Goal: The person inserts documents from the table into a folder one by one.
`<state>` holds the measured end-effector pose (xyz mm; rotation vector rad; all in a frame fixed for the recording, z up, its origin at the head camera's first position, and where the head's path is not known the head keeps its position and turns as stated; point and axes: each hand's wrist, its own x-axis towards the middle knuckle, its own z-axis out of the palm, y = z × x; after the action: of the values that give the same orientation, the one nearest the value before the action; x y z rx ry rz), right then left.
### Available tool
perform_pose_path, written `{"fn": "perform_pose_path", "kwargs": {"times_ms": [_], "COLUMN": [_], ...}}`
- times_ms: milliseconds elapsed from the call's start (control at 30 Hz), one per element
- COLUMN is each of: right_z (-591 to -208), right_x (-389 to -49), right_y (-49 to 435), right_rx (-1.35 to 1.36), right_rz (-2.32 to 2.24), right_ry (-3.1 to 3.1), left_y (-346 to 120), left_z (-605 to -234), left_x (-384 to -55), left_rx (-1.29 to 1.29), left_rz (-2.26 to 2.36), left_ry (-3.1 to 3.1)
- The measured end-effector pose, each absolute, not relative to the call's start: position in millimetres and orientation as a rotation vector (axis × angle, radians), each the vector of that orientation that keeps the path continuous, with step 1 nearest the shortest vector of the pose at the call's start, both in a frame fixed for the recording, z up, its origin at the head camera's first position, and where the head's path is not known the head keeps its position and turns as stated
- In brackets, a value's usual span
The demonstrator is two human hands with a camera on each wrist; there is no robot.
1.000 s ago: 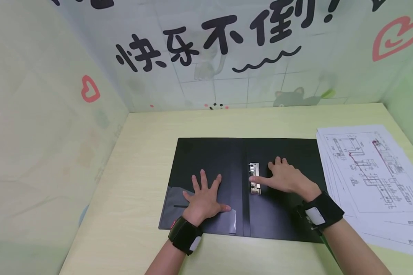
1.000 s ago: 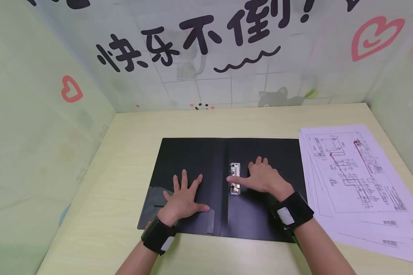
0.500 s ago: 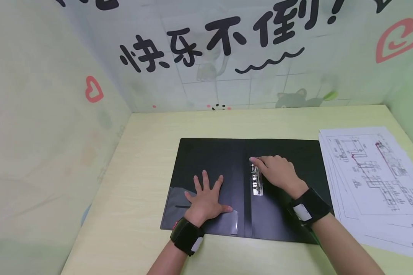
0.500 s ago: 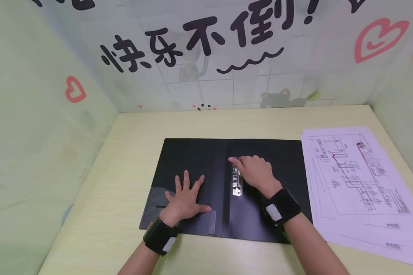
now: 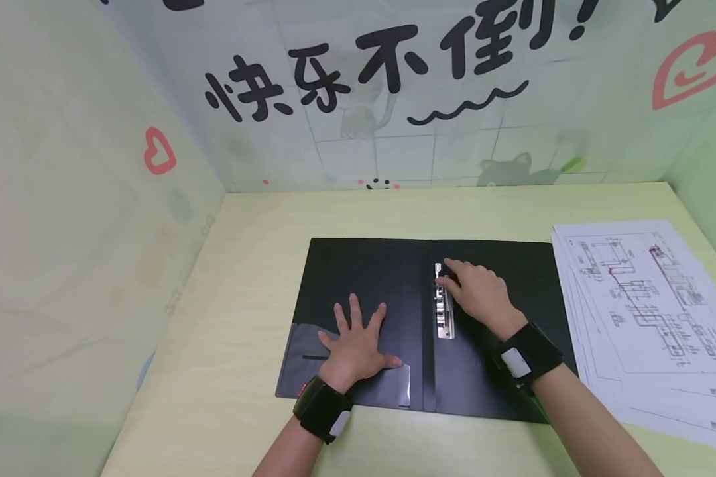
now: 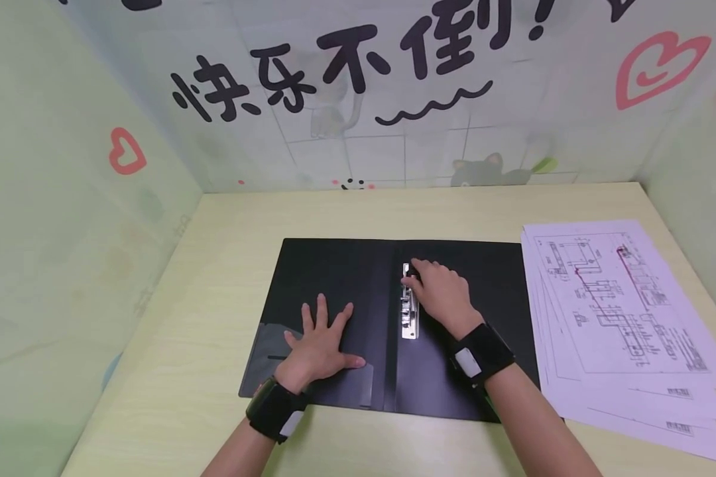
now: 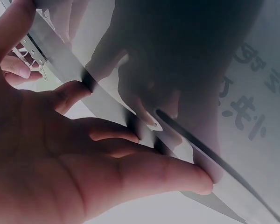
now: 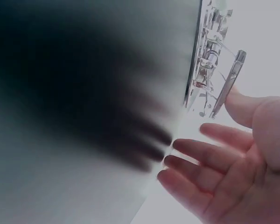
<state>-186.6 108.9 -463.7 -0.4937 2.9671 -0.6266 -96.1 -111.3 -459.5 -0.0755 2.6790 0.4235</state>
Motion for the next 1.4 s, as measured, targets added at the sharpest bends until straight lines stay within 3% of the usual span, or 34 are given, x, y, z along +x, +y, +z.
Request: {"fn": "perform_pose_path", "kwargs": {"times_ms": [367,867,1400], "right_z": [-470,-470,-448], "right_x": [-183,-180,-183], "right_y": [110,122,196], "right_rx": [-0.612,-0.551,-0.408], "right_rz": [-0.499,-0.542,-0.627], "right_ry": [2.806,2.746,2.756], "left_y": [-113,-116,-113], "left_z": [-462,-466,-463], "left_x": [-96,-96,-97], "left_rx": [-0.072,-0.087,-0.062], "left_rz": [0.465,0.484,0.48], "left_ry": [2.681,2.674,2.672]}}
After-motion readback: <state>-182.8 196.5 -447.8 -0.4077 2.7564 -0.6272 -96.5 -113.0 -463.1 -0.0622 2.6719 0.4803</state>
